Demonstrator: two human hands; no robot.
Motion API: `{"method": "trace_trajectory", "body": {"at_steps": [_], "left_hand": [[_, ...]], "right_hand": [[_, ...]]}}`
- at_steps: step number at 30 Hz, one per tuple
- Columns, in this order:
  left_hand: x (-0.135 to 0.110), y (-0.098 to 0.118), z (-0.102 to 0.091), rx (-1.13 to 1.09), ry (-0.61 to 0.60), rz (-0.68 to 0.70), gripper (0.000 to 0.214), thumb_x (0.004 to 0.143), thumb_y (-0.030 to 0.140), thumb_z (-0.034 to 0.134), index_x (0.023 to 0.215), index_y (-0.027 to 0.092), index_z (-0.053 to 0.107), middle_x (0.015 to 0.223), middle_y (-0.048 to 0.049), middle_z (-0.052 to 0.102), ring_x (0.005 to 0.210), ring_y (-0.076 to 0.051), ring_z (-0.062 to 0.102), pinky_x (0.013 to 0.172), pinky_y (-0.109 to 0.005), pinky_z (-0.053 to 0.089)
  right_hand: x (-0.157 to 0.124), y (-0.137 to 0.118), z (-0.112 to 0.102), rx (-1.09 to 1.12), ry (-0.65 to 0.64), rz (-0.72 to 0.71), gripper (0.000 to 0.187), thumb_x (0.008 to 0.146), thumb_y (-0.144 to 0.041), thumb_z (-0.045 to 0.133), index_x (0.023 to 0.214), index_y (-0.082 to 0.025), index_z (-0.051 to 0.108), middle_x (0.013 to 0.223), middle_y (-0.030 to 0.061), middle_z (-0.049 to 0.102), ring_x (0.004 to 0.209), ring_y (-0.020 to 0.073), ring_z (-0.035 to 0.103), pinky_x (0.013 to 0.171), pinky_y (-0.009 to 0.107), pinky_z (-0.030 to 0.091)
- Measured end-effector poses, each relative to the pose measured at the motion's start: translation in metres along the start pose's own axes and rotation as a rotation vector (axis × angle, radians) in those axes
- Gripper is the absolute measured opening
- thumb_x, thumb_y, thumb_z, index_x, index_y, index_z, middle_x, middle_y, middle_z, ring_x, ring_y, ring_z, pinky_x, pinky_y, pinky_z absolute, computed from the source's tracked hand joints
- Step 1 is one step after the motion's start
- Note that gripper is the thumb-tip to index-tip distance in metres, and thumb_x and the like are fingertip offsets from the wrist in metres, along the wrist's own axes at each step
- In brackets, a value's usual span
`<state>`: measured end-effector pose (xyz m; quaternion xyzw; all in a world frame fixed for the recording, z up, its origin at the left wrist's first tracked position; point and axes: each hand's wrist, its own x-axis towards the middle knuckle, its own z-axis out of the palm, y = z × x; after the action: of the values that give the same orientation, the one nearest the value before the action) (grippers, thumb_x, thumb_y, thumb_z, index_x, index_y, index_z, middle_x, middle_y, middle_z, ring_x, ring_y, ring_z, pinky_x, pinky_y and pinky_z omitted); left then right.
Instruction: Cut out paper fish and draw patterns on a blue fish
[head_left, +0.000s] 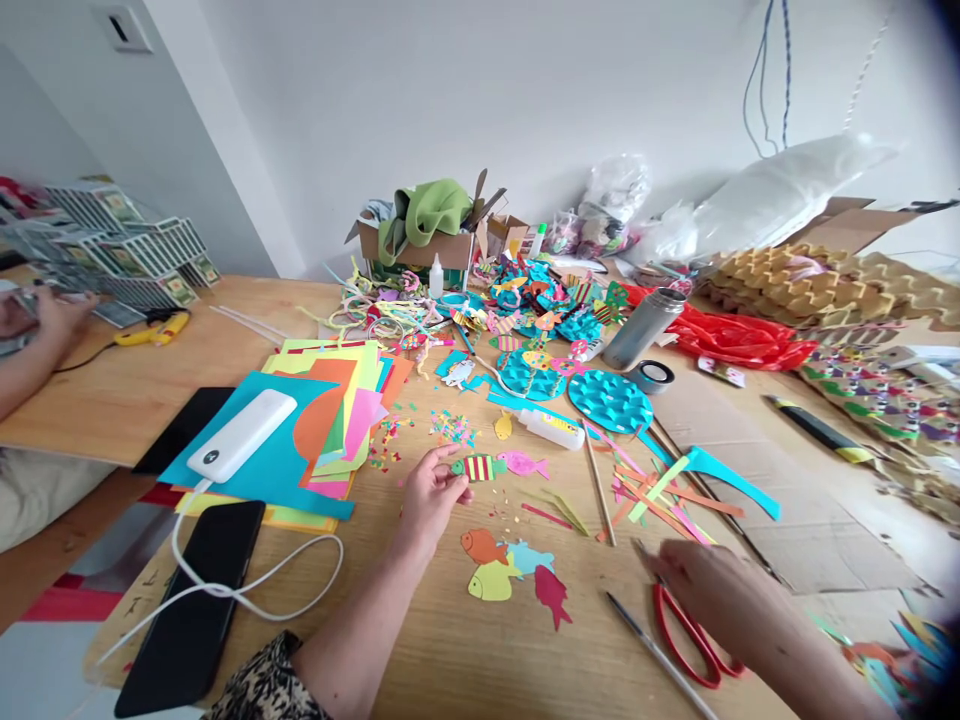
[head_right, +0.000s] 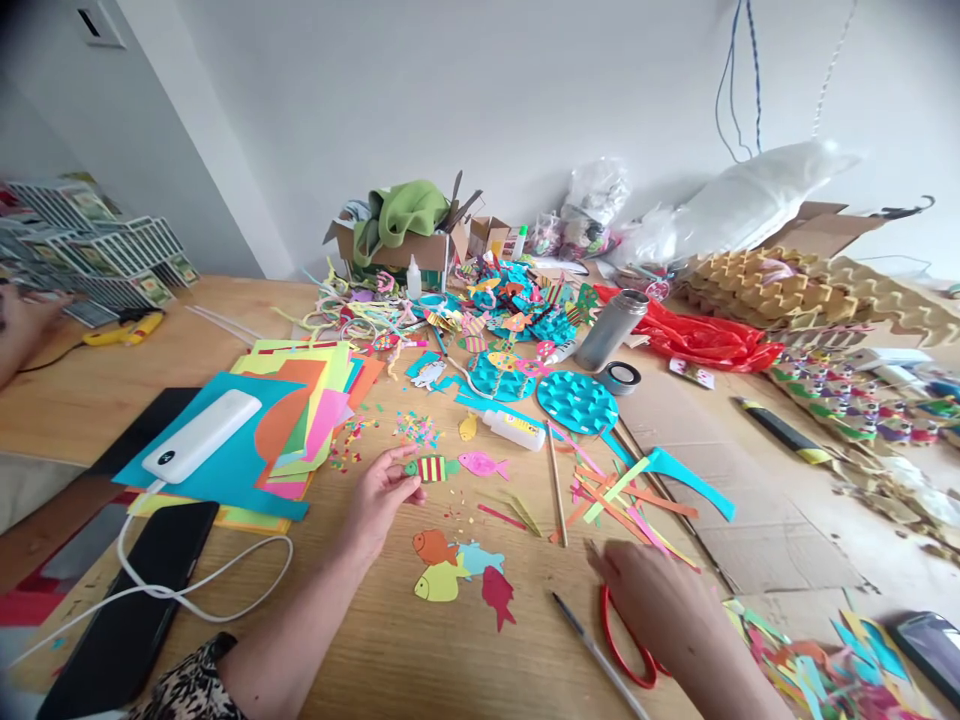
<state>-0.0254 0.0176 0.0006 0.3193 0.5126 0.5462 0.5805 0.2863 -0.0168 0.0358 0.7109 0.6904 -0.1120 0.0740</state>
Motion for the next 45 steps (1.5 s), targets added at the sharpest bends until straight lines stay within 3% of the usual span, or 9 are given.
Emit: {"method": "trace_trajectory", "body": {"at_steps": [3, 6, 9, 12, 18, 24, 29, 36, 45], "left_hand": [[-0.001, 0.001, 0.0, 0.006, -0.012, 0.009, 0.054, 0.065, 0.025, 0.07, 0.116, 0.012, 0.058, 0.063, 0.0016, 0.066, 0.054, -0.012, 0.06, 0.057, -0.024, 0.051], [-0.002, 0.001, 0.001, -0.001, -0.024, 0.016, 0.054, 0.065, 0.025, 0.07, 0.116, 0.012, 0.057, 0.063, 0.0015, 0.066, 0.055, -0.012, 0.06, 0.057, -0.024, 0.05], [-0.002, 0.001, 0.0, -0.007, -0.021, 0.012, 0.053, 0.066, 0.025, 0.072, 0.115, 0.012, 0.057, 0.068, -0.0008, 0.069, 0.056, -0.012, 0.06, 0.059, -0.024, 0.05], [-0.001, 0.001, 0.0, -0.032, -0.01, 0.0, 0.053, 0.065, 0.027, 0.075, 0.113, 0.013, 0.058, 0.069, -0.0011, 0.069, 0.055, -0.012, 0.06, 0.058, -0.024, 0.049], [0.001, 0.002, -0.002, -0.092, 0.019, -0.028, 0.062, 0.063, 0.032, 0.08, 0.118, 0.014, 0.056, 0.075, -0.0033, 0.071, 0.055, -0.012, 0.061, 0.058, -0.025, 0.051], [0.003, -0.001, -0.005, -0.086, 0.046, -0.025, 0.069, 0.067, 0.036, 0.078, 0.126, 0.014, 0.049, 0.084, -0.0051, 0.072, 0.057, -0.013, 0.063, 0.058, -0.026, 0.052], [0.005, -0.003, -0.005, -0.068, 0.038, -0.042, 0.067, 0.067, 0.037, 0.075, 0.123, 0.012, 0.049, 0.076, -0.0022, 0.07, 0.056, -0.013, 0.063, 0.056, -0.025, 0.052], [0.004, -0.004, -0.003, -0.061, 0.018, -0.059, 0.063, 0.067, 0.036, 0.075, 0.12, 0.011, 0.052, 0.074, -0.002, 0.07, 0.055, -0.012, 0.061, 0.056, -0.025, 0.051], [0.003, -0.006, -0.003, -0.051, 0.024, -0.066, 0.058, 0.067, 0.036, 0.074, 0.115, 0.01, 0.055, 0.073, -0.0033, 0.07, 0.056, -0.013, 0.06, 0.056, -0.026, 0.051]], "right_hand": [[0.016, -0.041, -0.022, 0.419, -0.008, -0.195, 0.03, 0.088, -0.04, 0.047, 0.076, -0.023, 0.068, 0.072, 0.0052, 0.072, 0.067, 0.0223, 0.068, 0.06, 0.032, 0.047], [0.04, -0.087, -0.032, 0.839, -0.068, -0.279, 0.034, 0.083, -0.045, 0.057, 0.102, -0.02, 0.07, 0.084, 0.007, 0.074, 0.075, 0.0211, 0.069, 0.064, 0.032, 0.051], [0.065, -0.121, -0.028, 1.062, -0.156, -0.304, 0.041, 0.076, -0.05, 0.066, 0.1, -0.017, 0.07, 0.079, 0.0056, 0.072, 0.068, 0.018, 0.066, 0.057, 0.03, 0.051], [0.081, -0.137, -0.02, 1.135, -0.24, -0.344, 0.036, 0.073, -0.051, 0.069, 0.081, -0.015, 0.07, 0.063, 0.0017, 0.067, 0.056, 0.0131, 0.06, 0.052, 0.026, 0.047], [0.1, -0.144, -0.024, 1.085, -0.243, -0.381, 0.027, 0.073, -0.045, 0.066, 0.07, -0.018, 0.066, 0.056, -0.0009, 0.062, 0.05, 0.0111, 0.055, 0.05, 0.024, 0.043], [0.151, -0.153, -0.039, 0.72, 0.072, -0.344, 0.024, 0.085, -0.033, 0.052, 0.071, -0.018, 0.065, 0.064, 0.0026, 0.069, 0.056, 0.0138, 0.06, 0.055, 0.024, 0.044], [0.186, -0.163, -0.038, 0.5, 0.128, -0.301, 0.021, 0.084, -0.017, 0.05, 0.075, -0.016, 0.068, 0.071, 0.0058, 0.071, 0.067, 0.0172, 0.065, 0.061, 0.025, 0.041], [0.195, -0.161, -0.029, 0.236, 0.174, -0.296, 0.028, 0.091, -0.015, 0.044, 0.089, -0.013, 0.072, 0.094, 0.0179, 0.073, 0.091, 0.0265, 0.067, 0.074, 0.03, 0.041], [0.189, -0.15, -0.033, 0.141, 0.246, -0.307, 0.035, 0.095, -0.017, 0.043, 0.122, -0.013, 0.065, 0.121, 0.0176, 0.066, 0.117, 0.0289, 0.057, 0.095, 0.033, 0.039]]}}
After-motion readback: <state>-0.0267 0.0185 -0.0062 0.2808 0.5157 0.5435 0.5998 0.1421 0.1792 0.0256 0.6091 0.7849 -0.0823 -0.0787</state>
